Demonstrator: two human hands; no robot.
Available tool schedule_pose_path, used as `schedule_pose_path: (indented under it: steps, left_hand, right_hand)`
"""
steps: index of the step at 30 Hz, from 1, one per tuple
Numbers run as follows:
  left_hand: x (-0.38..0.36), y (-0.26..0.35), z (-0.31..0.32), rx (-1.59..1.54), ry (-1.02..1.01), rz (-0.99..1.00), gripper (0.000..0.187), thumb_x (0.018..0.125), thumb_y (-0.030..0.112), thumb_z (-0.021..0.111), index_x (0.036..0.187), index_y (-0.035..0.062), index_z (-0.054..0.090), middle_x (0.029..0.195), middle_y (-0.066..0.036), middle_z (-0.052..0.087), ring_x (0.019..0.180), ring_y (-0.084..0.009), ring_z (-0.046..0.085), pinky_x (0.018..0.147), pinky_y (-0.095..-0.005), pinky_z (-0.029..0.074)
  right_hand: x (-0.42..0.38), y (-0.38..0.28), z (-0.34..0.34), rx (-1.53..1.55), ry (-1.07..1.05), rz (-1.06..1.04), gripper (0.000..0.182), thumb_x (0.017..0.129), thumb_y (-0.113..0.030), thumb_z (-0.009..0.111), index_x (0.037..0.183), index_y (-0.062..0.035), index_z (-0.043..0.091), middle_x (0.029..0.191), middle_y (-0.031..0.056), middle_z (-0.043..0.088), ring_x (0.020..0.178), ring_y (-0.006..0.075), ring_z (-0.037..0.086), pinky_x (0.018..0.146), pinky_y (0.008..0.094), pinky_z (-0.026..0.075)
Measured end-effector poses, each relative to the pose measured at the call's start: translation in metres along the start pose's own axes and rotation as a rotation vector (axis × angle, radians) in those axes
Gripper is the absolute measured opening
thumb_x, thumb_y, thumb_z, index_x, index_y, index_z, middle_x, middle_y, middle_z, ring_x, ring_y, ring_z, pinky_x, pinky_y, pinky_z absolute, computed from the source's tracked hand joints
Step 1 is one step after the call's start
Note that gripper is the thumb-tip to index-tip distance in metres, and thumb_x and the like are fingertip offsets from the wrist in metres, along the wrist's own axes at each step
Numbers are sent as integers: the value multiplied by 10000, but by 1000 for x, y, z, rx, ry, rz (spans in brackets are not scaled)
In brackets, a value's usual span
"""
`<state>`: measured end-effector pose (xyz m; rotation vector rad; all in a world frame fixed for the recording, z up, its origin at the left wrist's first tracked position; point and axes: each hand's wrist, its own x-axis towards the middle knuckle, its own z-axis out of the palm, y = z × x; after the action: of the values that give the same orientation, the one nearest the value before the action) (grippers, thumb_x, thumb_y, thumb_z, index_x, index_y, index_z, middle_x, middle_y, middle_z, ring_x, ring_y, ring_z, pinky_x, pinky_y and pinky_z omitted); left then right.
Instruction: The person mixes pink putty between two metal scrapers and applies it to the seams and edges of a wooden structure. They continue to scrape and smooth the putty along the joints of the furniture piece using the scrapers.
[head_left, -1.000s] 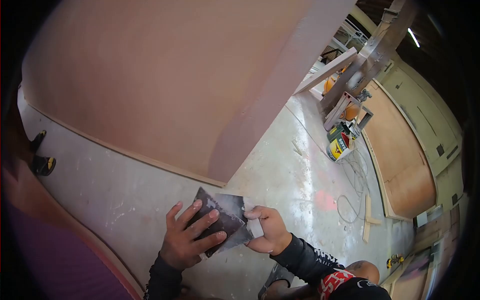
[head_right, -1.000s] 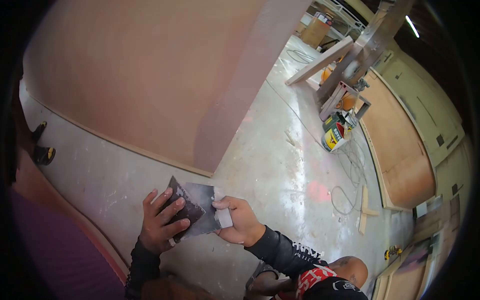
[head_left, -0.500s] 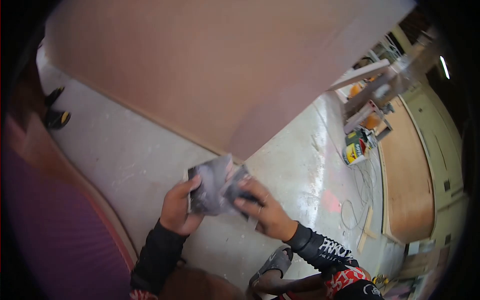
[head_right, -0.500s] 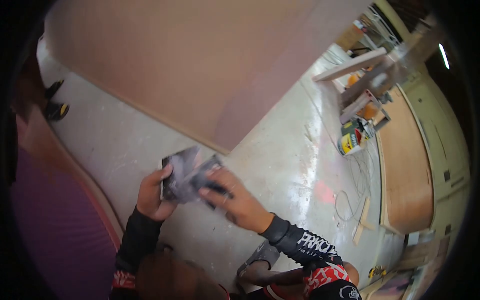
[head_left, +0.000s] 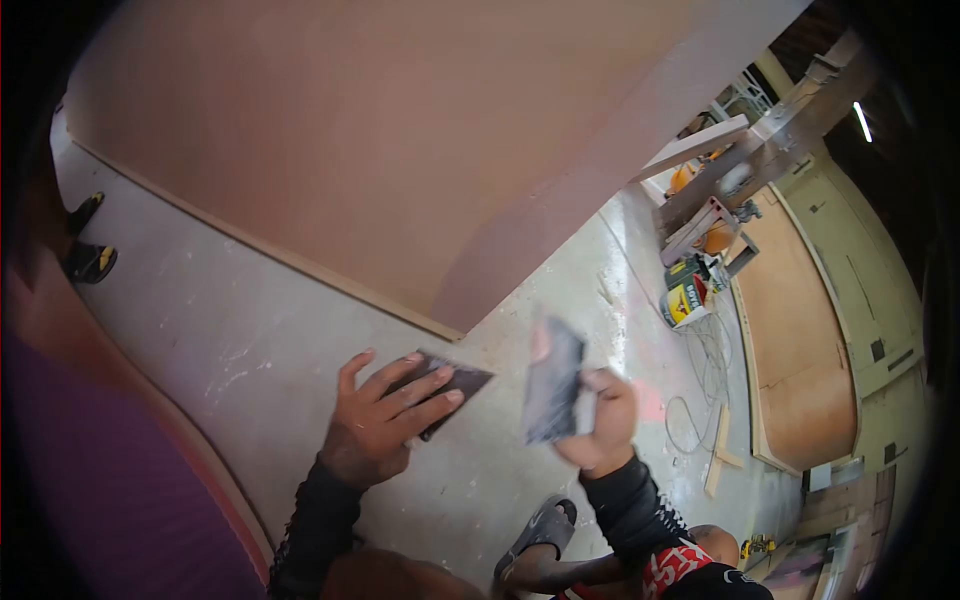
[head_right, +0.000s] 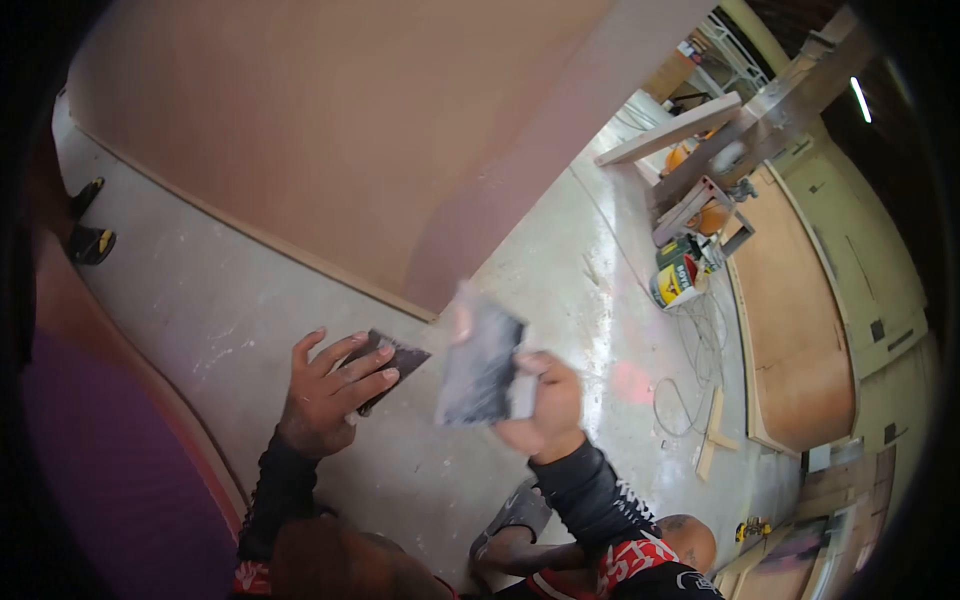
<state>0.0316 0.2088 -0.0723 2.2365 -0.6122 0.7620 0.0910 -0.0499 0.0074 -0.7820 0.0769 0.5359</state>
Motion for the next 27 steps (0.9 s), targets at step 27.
schedule_pose_path:
  steps: [27]
  left_hand:
    - [-47,3,22,-584,248,-514,560,1021,396,458,1299,-85,528,1204,-205,628,1116,-226,582,959,-326,424]
  right_hand:
    - [91,-117,116,-2500,560,-1768,674,697,-22,643,1348,-129,506,1365,75,514,1233,290,469,1029,461,332]
